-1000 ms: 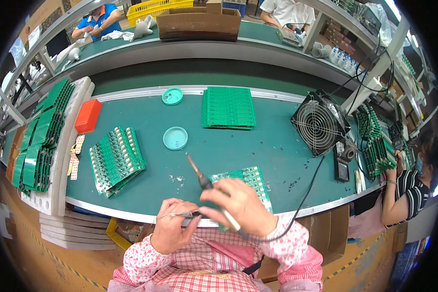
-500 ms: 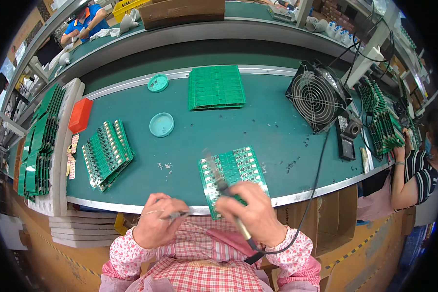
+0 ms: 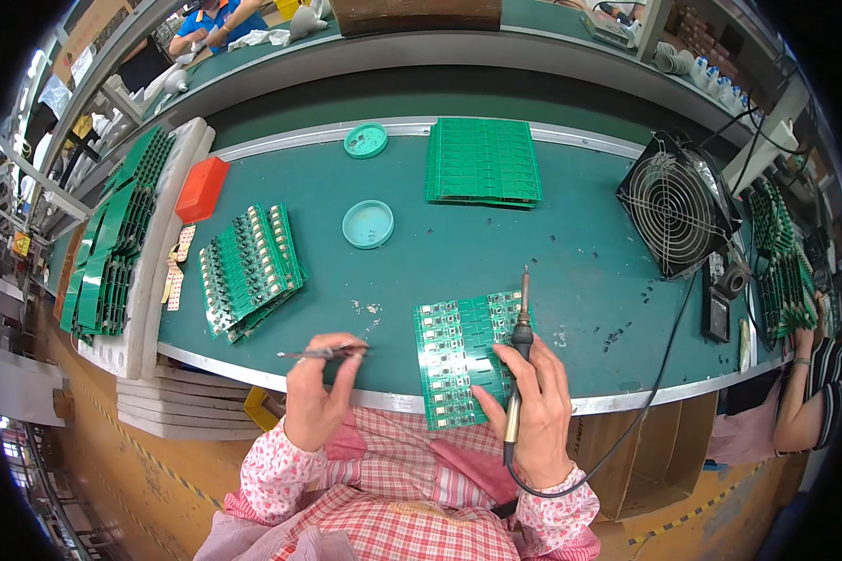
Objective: The person solders electronic components onto circuit boards using a soldering iron and solder wire.
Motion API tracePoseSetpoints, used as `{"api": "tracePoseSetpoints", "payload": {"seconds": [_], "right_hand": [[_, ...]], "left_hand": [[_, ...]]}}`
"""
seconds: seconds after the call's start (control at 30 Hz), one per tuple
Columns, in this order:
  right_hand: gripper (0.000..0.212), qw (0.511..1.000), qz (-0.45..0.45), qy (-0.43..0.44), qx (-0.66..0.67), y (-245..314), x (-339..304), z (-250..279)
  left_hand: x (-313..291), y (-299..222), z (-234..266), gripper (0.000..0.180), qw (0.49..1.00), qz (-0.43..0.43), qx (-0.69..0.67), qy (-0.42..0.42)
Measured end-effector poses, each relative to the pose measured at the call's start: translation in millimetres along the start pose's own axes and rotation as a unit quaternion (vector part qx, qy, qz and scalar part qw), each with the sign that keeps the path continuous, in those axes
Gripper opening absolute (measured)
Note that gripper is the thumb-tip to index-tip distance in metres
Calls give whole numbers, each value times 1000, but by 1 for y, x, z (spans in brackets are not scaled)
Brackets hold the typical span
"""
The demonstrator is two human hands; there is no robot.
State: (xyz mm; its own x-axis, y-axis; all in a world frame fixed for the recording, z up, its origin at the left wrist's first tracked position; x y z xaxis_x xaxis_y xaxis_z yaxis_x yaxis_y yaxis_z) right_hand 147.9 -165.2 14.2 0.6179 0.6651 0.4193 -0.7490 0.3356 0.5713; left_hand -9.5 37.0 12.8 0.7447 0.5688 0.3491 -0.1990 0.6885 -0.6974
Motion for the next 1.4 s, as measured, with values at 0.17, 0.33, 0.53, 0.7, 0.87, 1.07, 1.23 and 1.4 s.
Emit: {"api": "tracePoseSetpoints", "payload": {"seconds": [0.17, 0.33, 0.53, 0.7, 0.87, 1.07, 1.23, 1.4], "right_hand": [[62, 999, -17, 13, 28, -5, 3, 6], [61, 1000, -9, 10, 26, -8, 1, 3], [61, 1000, -9, 7, 25, -8, 1, 3], [61, 1000, -10, 9, 23, -8, 1, 3], [60, 1000, -9, 8, 25, -8, 1, 4], [58, 999, -19, 13, 26, -8, -2, 3], [58, 999, -27, 18, 32, -4, -5, 7], [60, 1000, -11, 1, 10, -3, -8, 9]], "left_hand": [[13, 10, 5, 13, 998, 49, 10, -39], [14, 12, 0, 11, 998, 40, 30, -40], [14, 13, -1, 12, 997, 35, 52, -43], [14, 16, -3, 11, 997, 21, 55, -40], [14, 13, -3, 11, 997, 17, 67, -43], [16, 8, -2, 12, 995, -5, 84, -49], [21, 2, -9, 12, 998, -15, 52, -44], [30, -9, -27, 10, 1000, -22, -10, -14]]}}
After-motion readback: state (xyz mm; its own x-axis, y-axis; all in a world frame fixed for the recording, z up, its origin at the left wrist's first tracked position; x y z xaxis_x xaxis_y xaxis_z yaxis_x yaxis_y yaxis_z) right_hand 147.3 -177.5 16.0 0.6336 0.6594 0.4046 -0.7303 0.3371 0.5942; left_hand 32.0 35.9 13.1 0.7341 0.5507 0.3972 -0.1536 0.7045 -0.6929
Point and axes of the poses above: each hand's wrist, its own x-axis towards the middle knuckle, its own z-axis out of the back of the hand, y = z × x, the point moved 2 cm from there along x, towards the middle knuckle, and after that the axes turned 4 degrees about x, right-handed, at the moved point
